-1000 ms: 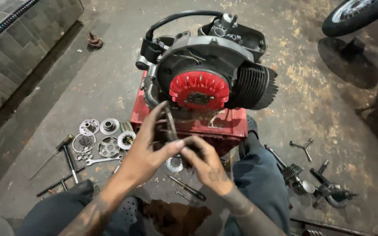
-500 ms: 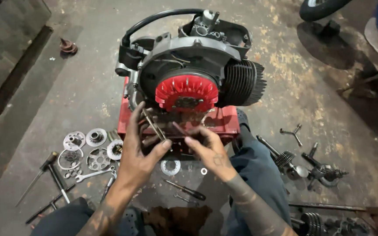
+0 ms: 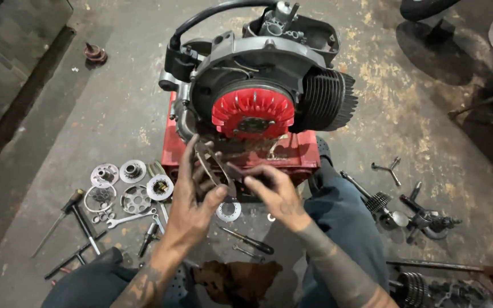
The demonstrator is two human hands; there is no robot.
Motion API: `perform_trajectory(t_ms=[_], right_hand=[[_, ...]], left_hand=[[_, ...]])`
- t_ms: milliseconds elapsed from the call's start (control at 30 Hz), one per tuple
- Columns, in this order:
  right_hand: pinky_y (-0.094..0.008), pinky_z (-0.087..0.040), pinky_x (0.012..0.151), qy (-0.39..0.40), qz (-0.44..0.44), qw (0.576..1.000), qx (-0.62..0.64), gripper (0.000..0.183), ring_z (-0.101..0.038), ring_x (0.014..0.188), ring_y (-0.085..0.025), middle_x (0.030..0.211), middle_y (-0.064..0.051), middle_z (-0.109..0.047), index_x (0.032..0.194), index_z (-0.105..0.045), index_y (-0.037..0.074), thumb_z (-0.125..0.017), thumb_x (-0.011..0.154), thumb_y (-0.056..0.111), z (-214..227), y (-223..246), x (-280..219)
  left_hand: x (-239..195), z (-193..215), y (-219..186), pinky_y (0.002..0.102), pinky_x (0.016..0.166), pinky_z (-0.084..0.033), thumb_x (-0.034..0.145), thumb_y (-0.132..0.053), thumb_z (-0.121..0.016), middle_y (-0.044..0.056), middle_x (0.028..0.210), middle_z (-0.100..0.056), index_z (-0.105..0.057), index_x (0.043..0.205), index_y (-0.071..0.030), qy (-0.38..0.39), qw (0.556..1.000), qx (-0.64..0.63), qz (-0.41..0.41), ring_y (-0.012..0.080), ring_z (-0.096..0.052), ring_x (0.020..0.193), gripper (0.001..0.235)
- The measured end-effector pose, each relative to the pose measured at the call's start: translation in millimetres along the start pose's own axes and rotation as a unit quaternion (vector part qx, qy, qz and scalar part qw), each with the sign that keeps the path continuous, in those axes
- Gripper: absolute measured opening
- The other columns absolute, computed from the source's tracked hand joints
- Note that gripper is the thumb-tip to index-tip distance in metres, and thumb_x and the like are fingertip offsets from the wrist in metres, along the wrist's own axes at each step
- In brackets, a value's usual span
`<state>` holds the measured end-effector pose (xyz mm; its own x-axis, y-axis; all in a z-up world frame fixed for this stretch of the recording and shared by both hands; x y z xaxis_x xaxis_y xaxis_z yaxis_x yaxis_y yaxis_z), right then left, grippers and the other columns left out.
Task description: The person sits on the workshop floor and cleans a motorcycle clutch pressure plate, holding the round metal plate in one hand and scraping its inner teeth and surfaces with a small hand tool. They turn the plate over and work around its edges, with a disassembled engine and scattered clutch parts and wrenches nearby.
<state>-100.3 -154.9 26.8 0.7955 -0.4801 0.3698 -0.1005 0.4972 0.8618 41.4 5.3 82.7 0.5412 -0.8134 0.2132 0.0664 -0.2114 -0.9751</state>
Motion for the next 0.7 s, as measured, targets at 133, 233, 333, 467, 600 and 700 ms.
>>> perform_trajectory(t_ms=[133,233,333,467,600,700], right_hand=[[-0.025,-0.045,0.062,-0.024,-0.19,0.964,0.185,0.018,-0.057,0.072,-0.008,0.083,-0.001,-0.062,0.105,-0.066,0.0,-0.07,0.097,0.016,3.3,-6.8,3.4],[-0.025,-0.052,0.071,0.008,-0.103,0.981,0.167,0.016,-0.063,0.082,-0.007,0.092,0.0,-0.065,0.105,-0.066,0.001,-0.069,0.096,0.014,-0.6,6.6,-8.9],[-0.026,-0.051,0.076,-0.021,-0.106,0.992,0.061,0.015,-0.062,0.084,-0.008,0.09,-0.002,-0.068,0.106,-0.07,0.0,-0.069,0.097,0.011,-8.0,2.0,4.1],[-0.027,-0.052,0.076,-0.019,-0.102,0.985,0.138,0.016,-0.063,0.083,-0.011,0.093,-0.005,-0.067,0.106,-0.068,-0.002,-0.069,0.095,0.01,-7.0,15.4,-5.1],[-0.03,-0.052,0.087,0.018,-0.005,1.0,0.01,0.016,-0.067,0.095,-0.014,0.099,-0.009,-0.071,0.106,-0.067,-0.003,-0.069,0.094,0.008,-21.1,28.4,-1.7],[-0.03,-0.052,0.085,-0.015,-0.061,0.998,0.0,0.014,-0.068,0.093,-0.016,0.097,-0.01,-0.075,0.105,-0.071,-0.002,-0.07,0.093,0.006,-15.4,29.7,10.4]], left_hand=[[2.6,5.4,4.4,0.043,0.116,-0.045,0.098,-0.049,-0.058,0.02,0.157,-0.047,-0.017,0.166,-0.005,-0.028,0.998,0.026,-0.057,0.0317,-0.052,0.142,0.091],[-3.0,6.0,7.5,0.042,0.119,-0.039,0.101,-0.05,-0.054,0.02,0.157,-0.046,-0.016,0.164,-0.001,-0.033,0.997,-0.021,-0.066,0.031,-0.05,0.143,0.089],[-6.3,5.0,9.4,0.04,0.12,-0.035,0.101,-0.05,-0.048,0.02,0.157,-0.046,-0.02,0.163,0.001,-0.05,0.997,-0.017,-0.054,0.0294,-0.048,0.144,0.084],[-9.6,5.2,10.1,0.039,0.122,-0.032,0.105,-0.048,-0.04,0.018,0.154,-0.05,-0.028,0.161,0.002,-0.066,0.996,-0.007,-0.052,0.029,-0.049,0.143,0.076],[-20.0,10.1,31.3,0.038,0.122,-0.033,0.108,-0.044,-0.032,0.015,0.155,-0.049,-0.034,0.157,0.002,-0.073,0.993,-0.068,-0.063,0.0267,-0.046,0.144,0.068],[-23.0,15.8,54.9,0.039,0.116,-0.038,0.108,-0.046,-0.026,0.015,0.141,-0.06,-0.05,0.145,0.006,-0.091,0.971,-0.21,0.074,0.028,-0.055,0.131,0.068]])
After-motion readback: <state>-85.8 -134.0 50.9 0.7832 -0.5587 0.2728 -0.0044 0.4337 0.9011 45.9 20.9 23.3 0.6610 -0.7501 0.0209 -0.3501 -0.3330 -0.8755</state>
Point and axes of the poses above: each hand's wrist, its own x-axis towards the middle knuckle, its own z-axis out of the back of the hand, y = z × x, the point moved 1 cm from there along x, towards the middle knuckle
